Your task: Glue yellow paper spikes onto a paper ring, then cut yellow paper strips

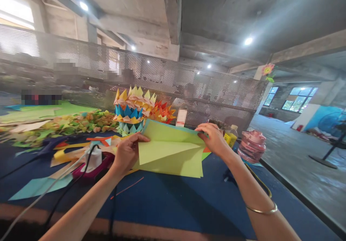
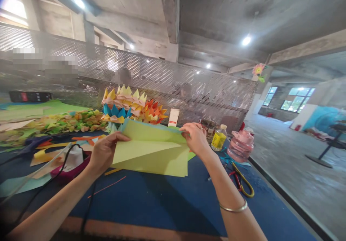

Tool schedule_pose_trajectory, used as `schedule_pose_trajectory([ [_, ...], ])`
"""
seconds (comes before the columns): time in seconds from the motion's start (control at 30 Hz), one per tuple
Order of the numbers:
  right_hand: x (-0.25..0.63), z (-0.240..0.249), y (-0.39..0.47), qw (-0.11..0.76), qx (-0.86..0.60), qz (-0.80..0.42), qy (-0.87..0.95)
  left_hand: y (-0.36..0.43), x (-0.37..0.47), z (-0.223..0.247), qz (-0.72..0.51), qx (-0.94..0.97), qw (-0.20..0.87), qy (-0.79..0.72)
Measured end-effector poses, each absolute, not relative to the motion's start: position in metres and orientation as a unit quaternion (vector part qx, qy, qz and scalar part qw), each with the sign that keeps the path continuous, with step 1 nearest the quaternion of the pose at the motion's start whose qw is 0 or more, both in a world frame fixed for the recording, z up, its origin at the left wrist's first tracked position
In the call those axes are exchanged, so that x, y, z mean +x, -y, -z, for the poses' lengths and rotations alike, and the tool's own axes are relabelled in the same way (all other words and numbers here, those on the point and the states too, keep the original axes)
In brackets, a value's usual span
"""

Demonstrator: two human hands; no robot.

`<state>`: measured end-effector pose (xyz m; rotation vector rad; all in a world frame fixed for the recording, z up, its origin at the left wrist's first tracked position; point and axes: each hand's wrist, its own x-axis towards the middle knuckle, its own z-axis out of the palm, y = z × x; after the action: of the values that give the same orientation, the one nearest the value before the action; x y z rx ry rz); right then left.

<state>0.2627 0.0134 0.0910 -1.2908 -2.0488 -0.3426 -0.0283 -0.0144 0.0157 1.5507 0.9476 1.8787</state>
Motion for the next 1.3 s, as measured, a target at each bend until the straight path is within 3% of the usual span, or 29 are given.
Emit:
schedule_pose_trajectory([
  [0.6,0.249,-0.101,0.000,0.325,-0.500,0.136,0.791,0.016,-0.035,-0.001,-0.707,0.566,0.262,-0.333],
  [0.83,0.251,-0.104,0.003,0.344,-0.525,0.191,0.755,0.009,-0.033,0.004,-0.689,0.511,0.344,-0.382],
  [1.3,0.330,-0.146,-0.013,0.407,-0.675,0.286,0.545,0.005,-0.056,-0.014,-0.704,0.399,0.402,-0.429],
])
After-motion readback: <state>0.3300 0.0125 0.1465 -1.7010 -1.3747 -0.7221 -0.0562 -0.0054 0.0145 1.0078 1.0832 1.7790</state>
